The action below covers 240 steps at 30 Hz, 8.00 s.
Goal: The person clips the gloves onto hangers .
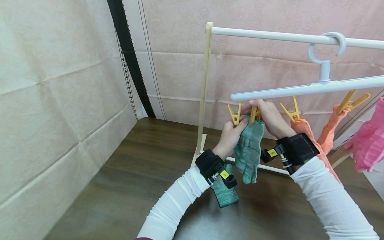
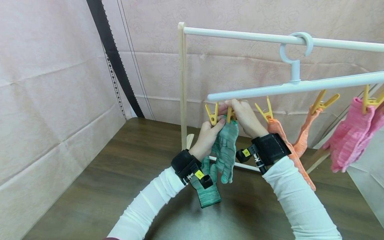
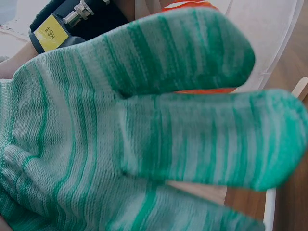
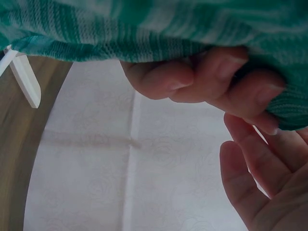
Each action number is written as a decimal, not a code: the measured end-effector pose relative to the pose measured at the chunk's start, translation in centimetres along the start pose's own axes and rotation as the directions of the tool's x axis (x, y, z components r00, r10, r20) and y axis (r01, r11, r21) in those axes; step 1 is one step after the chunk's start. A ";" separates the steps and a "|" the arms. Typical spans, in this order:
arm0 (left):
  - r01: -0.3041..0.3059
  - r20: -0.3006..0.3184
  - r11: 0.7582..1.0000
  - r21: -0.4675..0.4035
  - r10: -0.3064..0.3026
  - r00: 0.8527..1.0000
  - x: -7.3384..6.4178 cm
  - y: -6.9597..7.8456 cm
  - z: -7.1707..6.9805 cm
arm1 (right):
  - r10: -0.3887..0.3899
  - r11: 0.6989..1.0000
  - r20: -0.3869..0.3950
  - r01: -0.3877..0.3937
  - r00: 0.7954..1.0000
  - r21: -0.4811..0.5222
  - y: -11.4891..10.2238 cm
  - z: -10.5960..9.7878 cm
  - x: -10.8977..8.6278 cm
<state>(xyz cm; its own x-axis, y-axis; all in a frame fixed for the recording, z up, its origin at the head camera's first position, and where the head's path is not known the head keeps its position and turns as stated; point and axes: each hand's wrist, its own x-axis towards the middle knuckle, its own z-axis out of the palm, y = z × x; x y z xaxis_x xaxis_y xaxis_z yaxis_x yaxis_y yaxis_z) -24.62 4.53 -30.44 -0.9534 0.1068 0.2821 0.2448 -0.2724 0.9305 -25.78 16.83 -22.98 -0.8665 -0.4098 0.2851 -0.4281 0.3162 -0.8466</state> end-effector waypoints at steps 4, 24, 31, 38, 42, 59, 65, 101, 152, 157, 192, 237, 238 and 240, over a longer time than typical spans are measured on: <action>0.000 -0.010 1.000 -0.004 0.000 1.000 -0.1 0.0 0.1 | 0.044 0.999 -0.030 -0.043 0.999 0.014 -0.1 0.1 -0.1; 0.006 0.098 1.000 0.005 -0.006 0.995 -1.8 0.3 -1.4 | 0.058 0.907 0.147 -0.114 0.987 0.406 0.9 0.8 -0.2; 0.045 0.104 0.997 0.065 -0.051 0.993 -2.9 0.8 -1.9 | 0.082 0.894 0.136 -0.133 0.987 0.427 1.2 0.9 -0.5; 0.042 0.150 0.989 0.145 -0.064 0.987 -3.3 0.0 -2.9 | 0.066 0.881 0.153 -0.130 0.986 0.455 1.7 0.8 -0.6; 0.048 0.172 0.979 0.196 -0.082 0.982 -3.7 -0.4 -3.4 | 0.046 0.887 0.142 -0.106 0.989 0.450 1.9 0.8 -0.8; 0.018 0.274 0.916 0.400 -0.138 0.952 -5.1 -1.3 -4.8 | 0.028 0.835 0.159 -0.110 0.987 0.540 2.6 0.8 -1.4; 0.068 0.292 0.929 0.365 -0.183 0.939 -5.2 -1.9 -5.1 | 0.032 0.831 0.164 -0.117 0.986 0.545 2.7 0.7 -1.6; -0.368 0.505 0.363 0.856 -0.432 0.747 -5.9 -9.2 -5.9 | 0.020 0.846 0.168 -0.106 0.986 0.523 3.3 0.4 -2.1; -0.495 0.514 0.232 0.838 -0.028 0.857 -7.0 -6.7 -8.1 | -0.051 0.783 0.096 -0.019 0.994 0.622 3.1 1.7 -1.7; -0.464 0.466 0.264 0.846 0.058 0.883 -6.9 -6.0 -8.7 | -0.051 0.781 0.090 -0.016 0.995 0.624 3.1 1.8 -1.6; -0.418 0.386 0.385 0.823 0.161 0.908 -7.0 -4.7 -10.3 | -0.094 0.792 0.052 0.043 0.994 0.608 2.5 2.1 -1.6; -0.419 0.396 0.408 0.811 0.145 0.907 -7.3 -4.5 -10.5 | 0.074 0.721 -0.193 0.081 0.978 0.688 -1.5 4.7 2.9; -0.417 0.394 0.407 0.812 0.143 0.908 -7.3 -4.5 -10.5 | 0.076 0.720 -0.193 0.080 0.978 0.690 -1.5 4.7 2.9; -0.412 0.391 0.407 0.815 0.138 0.910 -7.3 -4.4 -10.5 | 0.084 0.718 -0.199 0.079 0.976 0.691 -1.6 4.7 2.9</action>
<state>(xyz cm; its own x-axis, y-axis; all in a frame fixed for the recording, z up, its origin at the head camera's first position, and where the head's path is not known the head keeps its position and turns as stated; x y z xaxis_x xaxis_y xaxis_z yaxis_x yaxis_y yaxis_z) -20.58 -5.04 -39.06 -0.7647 0.4335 0.4768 0.6363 0.6246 0.4527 -26.41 11.11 -22.93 -0.9330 -0.2037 0.2966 -0.1983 -0.3966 -0.8963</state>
